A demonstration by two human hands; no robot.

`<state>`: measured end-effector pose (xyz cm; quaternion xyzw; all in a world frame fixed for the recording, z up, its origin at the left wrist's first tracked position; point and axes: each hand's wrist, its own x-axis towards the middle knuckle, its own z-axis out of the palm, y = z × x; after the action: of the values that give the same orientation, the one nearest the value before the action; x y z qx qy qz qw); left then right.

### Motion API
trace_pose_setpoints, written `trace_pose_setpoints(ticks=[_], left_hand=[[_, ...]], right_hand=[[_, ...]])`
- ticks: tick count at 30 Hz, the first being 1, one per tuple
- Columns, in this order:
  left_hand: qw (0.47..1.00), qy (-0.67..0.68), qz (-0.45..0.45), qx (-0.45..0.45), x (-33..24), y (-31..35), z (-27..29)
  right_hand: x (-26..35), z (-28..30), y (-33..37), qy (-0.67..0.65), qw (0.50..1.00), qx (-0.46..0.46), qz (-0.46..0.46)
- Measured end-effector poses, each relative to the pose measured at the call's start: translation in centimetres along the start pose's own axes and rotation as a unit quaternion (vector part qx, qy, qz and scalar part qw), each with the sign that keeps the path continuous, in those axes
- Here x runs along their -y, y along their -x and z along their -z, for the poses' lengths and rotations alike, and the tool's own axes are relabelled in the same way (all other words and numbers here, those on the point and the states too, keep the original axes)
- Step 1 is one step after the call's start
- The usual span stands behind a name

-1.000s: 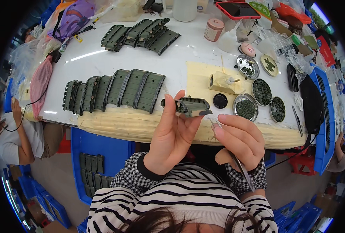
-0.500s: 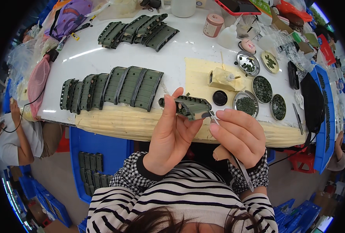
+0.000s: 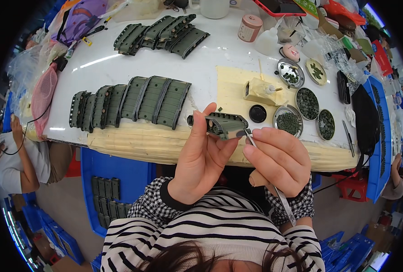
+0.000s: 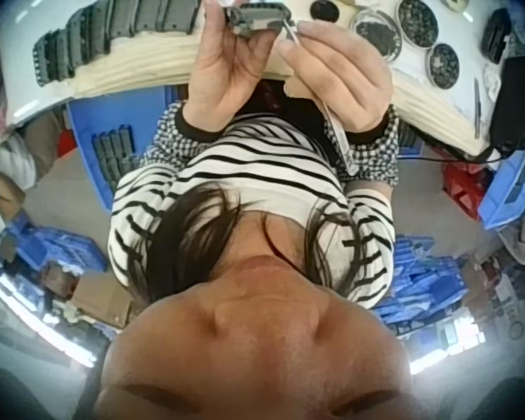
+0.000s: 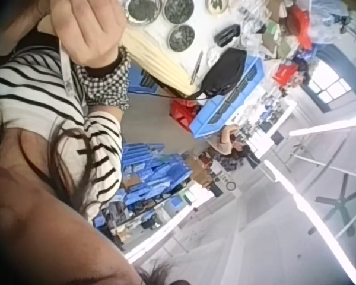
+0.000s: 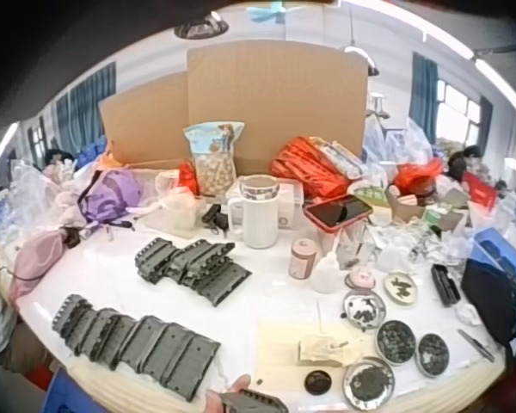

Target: The person is using tweezers to assemble small components into green plastic toy tank chassis at a factory workbench.

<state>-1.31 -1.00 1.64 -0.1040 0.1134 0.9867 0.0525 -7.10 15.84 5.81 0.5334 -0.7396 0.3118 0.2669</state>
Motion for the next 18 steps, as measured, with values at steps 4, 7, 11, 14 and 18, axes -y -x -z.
trace_pose_setpoints(ticks=[4, 7, 11, 14, 18], left_hand=[[1.000, 0.005, 0.005, 0.010, -0.1, -0.1, 0.3], [0.997, -0.035, -0.018, -0.060, 0.3, -0.1, -0.3], [0.998, -0.037, -0.027, -0.048, 0.2, 0.0, 0.1], [0.999, -0.023, -0.033, -0.028, 0.2, -0.2, 0.4], [0.995, -0.069, -0.072, 0.020, 0.6, 0.1, 0.6]], right_hand=[[-0.1, -0.3, -0.1, 0.009, 1.000, -0.002, 0.014], [-0.3, -0.5, 0.0, 0.015, 0.999, -0.005, 0.032], [-0.3, -0.5, 0.0, 0.025, 0.999, 0.007, 0.032], [-0.2, 0.2, 0.7, -0.081, 0.995, -0.008, -0.052], [0.2, -1.3, 3.0, -0.268, 0.928, -0.133, -0.220]])
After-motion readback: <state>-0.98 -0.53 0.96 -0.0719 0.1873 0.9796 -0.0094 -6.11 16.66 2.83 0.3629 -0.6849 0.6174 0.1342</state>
